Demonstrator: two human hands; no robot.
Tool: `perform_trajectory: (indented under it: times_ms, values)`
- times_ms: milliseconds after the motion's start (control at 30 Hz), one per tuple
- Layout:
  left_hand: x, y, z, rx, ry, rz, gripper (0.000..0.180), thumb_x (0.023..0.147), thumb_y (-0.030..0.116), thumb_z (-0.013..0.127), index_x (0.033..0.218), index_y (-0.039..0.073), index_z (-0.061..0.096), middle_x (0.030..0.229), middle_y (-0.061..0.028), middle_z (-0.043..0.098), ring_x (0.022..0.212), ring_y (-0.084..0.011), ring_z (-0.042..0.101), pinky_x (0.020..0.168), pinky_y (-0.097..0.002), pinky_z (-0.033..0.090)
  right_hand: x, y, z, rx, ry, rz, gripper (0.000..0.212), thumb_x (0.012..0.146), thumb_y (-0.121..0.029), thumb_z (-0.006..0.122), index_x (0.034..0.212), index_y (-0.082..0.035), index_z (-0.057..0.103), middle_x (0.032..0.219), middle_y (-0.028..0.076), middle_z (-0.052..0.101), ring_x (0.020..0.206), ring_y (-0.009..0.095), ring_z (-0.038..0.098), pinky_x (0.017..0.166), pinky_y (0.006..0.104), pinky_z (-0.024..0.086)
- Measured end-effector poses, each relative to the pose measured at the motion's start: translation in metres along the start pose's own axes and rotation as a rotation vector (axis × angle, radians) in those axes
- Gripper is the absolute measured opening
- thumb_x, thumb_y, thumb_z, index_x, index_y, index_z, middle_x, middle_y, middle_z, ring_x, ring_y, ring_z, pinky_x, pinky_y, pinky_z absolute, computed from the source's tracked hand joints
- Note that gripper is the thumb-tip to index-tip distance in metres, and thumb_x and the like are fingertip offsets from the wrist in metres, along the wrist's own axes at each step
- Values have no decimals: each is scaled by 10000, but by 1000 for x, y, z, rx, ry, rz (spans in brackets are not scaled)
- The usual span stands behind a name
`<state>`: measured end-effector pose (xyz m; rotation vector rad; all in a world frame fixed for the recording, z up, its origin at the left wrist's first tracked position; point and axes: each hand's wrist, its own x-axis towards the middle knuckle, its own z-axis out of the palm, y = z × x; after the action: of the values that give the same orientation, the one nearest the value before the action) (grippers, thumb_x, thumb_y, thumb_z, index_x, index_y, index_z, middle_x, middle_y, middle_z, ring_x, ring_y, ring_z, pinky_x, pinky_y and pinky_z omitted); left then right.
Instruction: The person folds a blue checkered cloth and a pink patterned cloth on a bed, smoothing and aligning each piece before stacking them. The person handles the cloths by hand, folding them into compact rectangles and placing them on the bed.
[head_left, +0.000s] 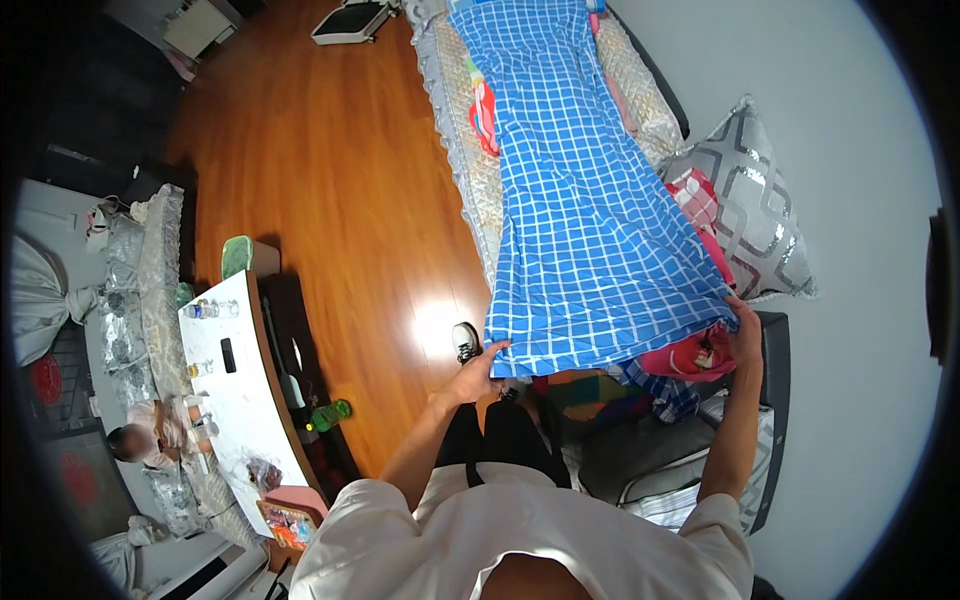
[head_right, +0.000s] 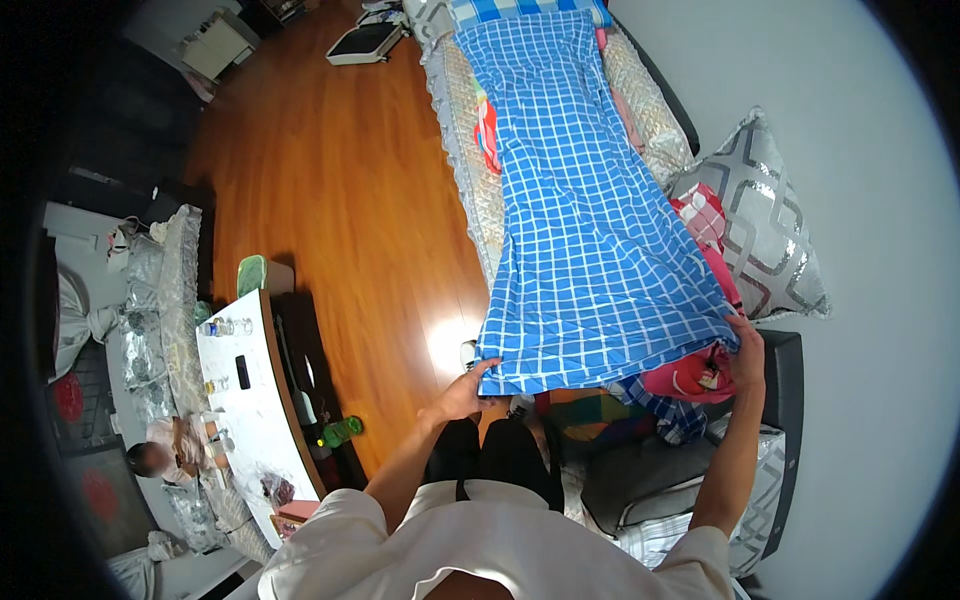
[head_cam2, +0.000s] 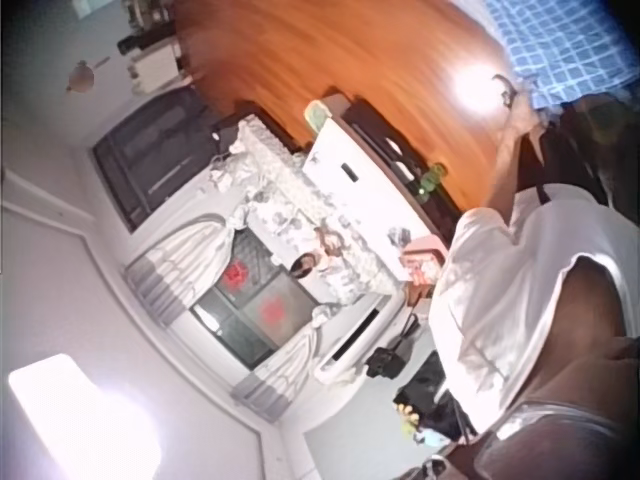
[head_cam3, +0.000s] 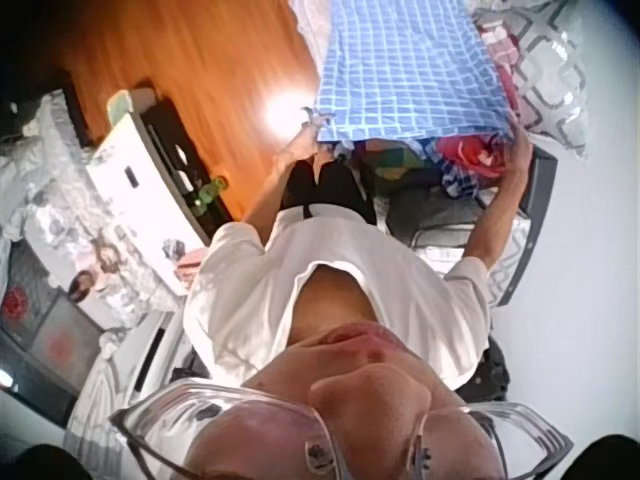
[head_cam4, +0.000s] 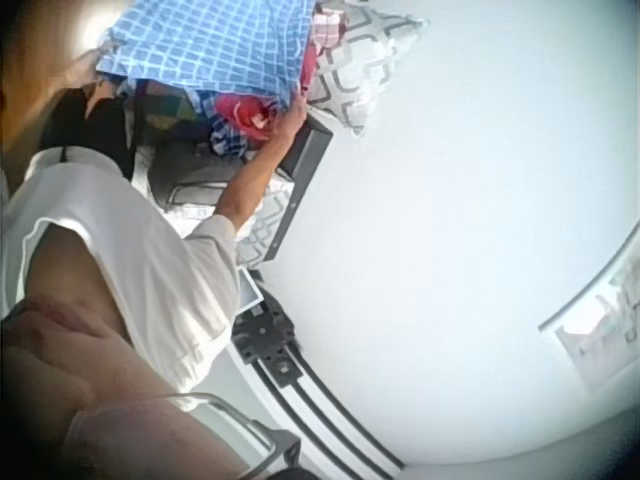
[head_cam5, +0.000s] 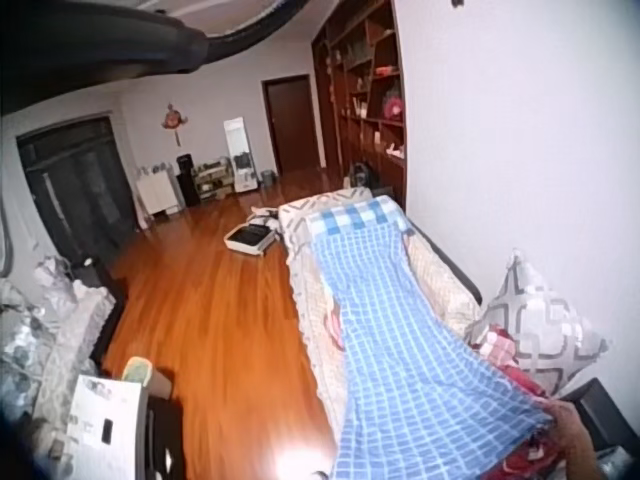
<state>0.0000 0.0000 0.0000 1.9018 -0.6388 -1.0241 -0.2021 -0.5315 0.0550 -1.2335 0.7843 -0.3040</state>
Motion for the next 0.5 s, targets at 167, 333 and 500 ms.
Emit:
perform_trajectory:
  times_ms: [167,333,500]
  values:
    - [-23,51,-82,274,386,8,381,691,-39,604,1055,69,633,901,-230,632,862,-388,603,796,-401,488,-17,-46,72,511,-243,30,326,863,-42,393,1129,99,518,1118,154,602,1047,256,597,964,377,468]
    - [63,75,-166,288,557,339,282,693,-26,633,956,71,662,767,-183,618,780,-350,580,725,-402,466,41,-138,169,0,-48,-148,348,816,115,423,1143,66,534,1093,118,625,1015,211,616,930,351,491]
    - [103,91,-257,201,581,365,236,686,-8,661,903,81,690,841,-129,543,893,-304,549,807,-406,433,99,-157,201,-382,278,-323,231,835,66,500,1031,19,613,928,61,672,838,152,654,736,261,519]
